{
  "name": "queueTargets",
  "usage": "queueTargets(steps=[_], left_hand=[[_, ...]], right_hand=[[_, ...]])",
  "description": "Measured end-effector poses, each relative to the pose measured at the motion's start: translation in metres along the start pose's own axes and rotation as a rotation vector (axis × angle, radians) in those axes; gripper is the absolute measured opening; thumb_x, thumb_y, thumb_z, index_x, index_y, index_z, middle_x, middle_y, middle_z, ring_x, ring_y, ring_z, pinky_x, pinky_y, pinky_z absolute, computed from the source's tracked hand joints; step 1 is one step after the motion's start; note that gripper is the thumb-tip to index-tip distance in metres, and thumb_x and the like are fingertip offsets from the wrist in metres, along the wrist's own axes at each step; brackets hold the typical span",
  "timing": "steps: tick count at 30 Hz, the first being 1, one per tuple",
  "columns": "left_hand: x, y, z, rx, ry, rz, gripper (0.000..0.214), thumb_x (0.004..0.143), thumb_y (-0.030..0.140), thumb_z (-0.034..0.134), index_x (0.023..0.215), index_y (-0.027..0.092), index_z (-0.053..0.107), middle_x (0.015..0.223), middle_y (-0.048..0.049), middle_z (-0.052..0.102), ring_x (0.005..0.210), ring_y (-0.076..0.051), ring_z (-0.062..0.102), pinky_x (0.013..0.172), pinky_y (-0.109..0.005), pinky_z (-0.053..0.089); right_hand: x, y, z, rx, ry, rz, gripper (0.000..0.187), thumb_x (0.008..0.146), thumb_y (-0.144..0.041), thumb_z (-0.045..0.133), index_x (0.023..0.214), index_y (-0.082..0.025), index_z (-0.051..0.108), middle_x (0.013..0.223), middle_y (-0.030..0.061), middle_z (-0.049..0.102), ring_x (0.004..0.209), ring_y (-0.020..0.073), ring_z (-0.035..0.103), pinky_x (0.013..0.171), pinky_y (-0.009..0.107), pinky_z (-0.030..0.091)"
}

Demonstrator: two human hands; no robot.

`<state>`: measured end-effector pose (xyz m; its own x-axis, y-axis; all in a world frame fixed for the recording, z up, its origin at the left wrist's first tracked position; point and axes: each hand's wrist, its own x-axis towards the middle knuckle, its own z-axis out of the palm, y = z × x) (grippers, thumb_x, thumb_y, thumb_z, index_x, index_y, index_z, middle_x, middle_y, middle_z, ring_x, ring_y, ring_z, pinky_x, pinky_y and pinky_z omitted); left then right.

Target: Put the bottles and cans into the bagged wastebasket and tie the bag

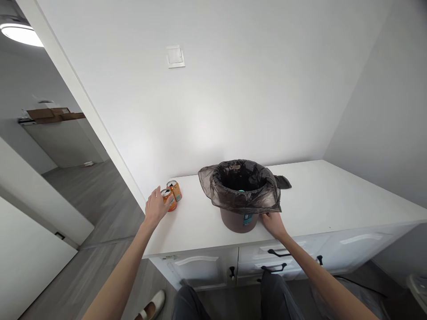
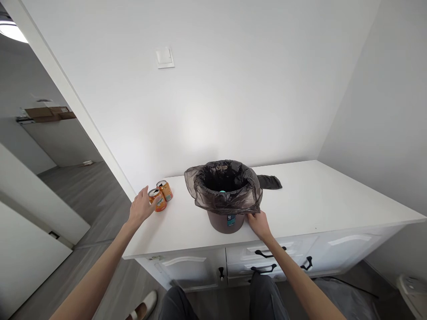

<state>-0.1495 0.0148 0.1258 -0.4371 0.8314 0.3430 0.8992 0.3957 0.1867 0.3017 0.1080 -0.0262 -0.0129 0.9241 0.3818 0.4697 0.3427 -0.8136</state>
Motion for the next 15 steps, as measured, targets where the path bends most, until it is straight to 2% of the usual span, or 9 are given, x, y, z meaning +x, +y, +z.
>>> queueTargets(steps=[4, 9, 12, 15], left_hand=[[0.002, 0.003, 0.005, -0.019, -0.023, -0.034, 0.071, 0.099, 0.052, 0.047, 0.155, 0.009, 0.038, 0.149, -0.0244, 0.055, 0.134, -0.041, 0.055, 0.105, -0.053, 0.048], [-0.002, 0.006, 0.005, -0.036, -0.036, -0.048, 0.059, 0.101, 0.047, 0.044, 0.149, 0.013, 0.044, 0.145, -0.0221, 0.058, 0.128, -0.037, 0.060, 0.099, -0.048, 0.052], [-0.006, 0.005, -0.002, -0.041, -0.060, -0.053, 0.059, 0.099, 0.049, 0.047, 0.148, 0.014, 0.047, 0.143, -0.0224, 0.060, 0.125, -0.038, 0.063, 0.096, -0.048, 0.053], [-0.014, 0.011, -0.019, -0.059, -0.078, -0.056, 0.064, 0.098, 0.054, 0.049, 0.150, 0.015, 0.046, 0.142, -0.0224, 0.061, 0.123, -0.039, 0.065, 0.092, -0.047, 0.055]], right_hand=[[0.000, -0.001, 0.000, -0.008, -0.009, 0.001, 0.029, 0.088, -0.037, 0.050, 0.084, -0.020, 0.074, 0.084, 0.0126, 0.077, 0.103, 0.0317, 0.070, 0.088, 0.035, 0.052], [0.001, -0.003, 0.000, 0.002, -0.017, -0.002, 0.029, 0.087, -0.037, 0.050, 0.085, -0.021, 0.075, 0.085, 0.0130, 0.078, 0.104, 0.0325, 0.070, 0.090, 0.036, 0.053], [0.001, -0.004, 0.000, 0.017, -0.010, -0.012, 0.030, 0.086, -0.037, 0.052, 0.093, -0.021, 0.076, 0.093, 0.0133, 0.079, 0.109, 0.0333, 0.069, 0.091, 0.036, 0.052], [0.001, -0.004, 0.001, 0.022, -0.013, -0.010, 0.031, 0.085, -0.037, 0.052, 0.097, -0.021, 0.076, 0.098, 0.0136, 0.080, 0.111, 0.0333, 0.069, 0.092, 0.036, 0.052]])
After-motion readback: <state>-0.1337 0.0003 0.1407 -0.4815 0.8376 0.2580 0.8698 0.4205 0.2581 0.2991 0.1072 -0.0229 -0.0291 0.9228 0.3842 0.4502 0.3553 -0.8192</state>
